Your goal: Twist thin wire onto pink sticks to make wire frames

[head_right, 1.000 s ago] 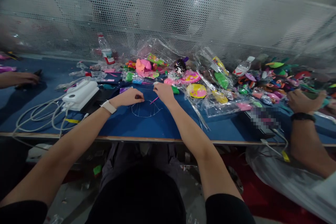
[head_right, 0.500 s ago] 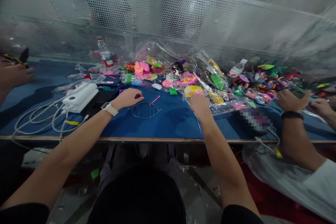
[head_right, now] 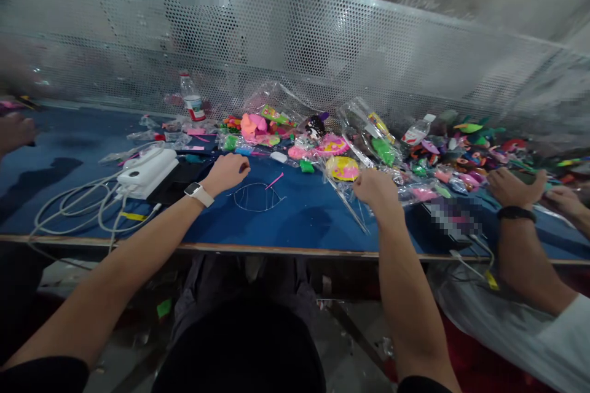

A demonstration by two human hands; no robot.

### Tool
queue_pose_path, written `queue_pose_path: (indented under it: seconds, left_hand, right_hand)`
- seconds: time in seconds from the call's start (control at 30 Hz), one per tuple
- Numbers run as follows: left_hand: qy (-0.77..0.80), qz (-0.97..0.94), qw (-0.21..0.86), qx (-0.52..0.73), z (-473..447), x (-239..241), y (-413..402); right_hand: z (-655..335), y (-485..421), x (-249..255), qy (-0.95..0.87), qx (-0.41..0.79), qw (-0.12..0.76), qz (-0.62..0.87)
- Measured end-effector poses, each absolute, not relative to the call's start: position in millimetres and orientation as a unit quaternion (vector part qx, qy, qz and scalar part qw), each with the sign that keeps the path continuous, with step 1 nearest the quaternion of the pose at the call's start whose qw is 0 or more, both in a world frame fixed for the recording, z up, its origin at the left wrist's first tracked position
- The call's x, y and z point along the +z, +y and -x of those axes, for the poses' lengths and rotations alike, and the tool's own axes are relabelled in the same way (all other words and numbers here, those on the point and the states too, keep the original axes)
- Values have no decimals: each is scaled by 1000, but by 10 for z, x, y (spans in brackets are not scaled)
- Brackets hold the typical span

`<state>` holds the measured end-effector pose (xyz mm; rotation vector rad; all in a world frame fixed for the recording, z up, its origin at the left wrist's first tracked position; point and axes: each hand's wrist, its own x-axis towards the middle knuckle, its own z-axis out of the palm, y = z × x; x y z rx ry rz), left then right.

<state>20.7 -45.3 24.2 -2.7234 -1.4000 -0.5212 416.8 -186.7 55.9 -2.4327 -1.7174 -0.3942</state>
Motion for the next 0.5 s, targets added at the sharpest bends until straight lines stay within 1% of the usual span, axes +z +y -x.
queue_pose_path:
  seconds: [0.03,0.1,0.2,0.27,0.3,0.37,0.5]
  left_hand:
    - [-470,865,27,-174,-184,255,-451]
    - [-504,843,43,-182,-140,269,-437]
    - [-530,829,43,-172,-92,267,-407]
    - [-532,829,38,-165,-62,264,-380]
    - [-535,828,37,-165,-42,266,-361]
    - [-550,817,40,-167,23,277,-303]
    - [-625,766,35,-144,261,310,-134]
  right_hand:
    - [-4129,-1915,618,-575,-144,95,800]
    - [-3981,-1973,742,-611,-158,176,756]
    - [-3619,-1925,888,-660,-123,302,676]
    - [-3346,-1798,931,-684,-95,360,627]
    - [-3218,-1712,935,-704,-84,376,597]
    - [-2993,-1515,920,-744,-74,381,544]
    - [-2692,-1111,835,-771,-92,381,502]
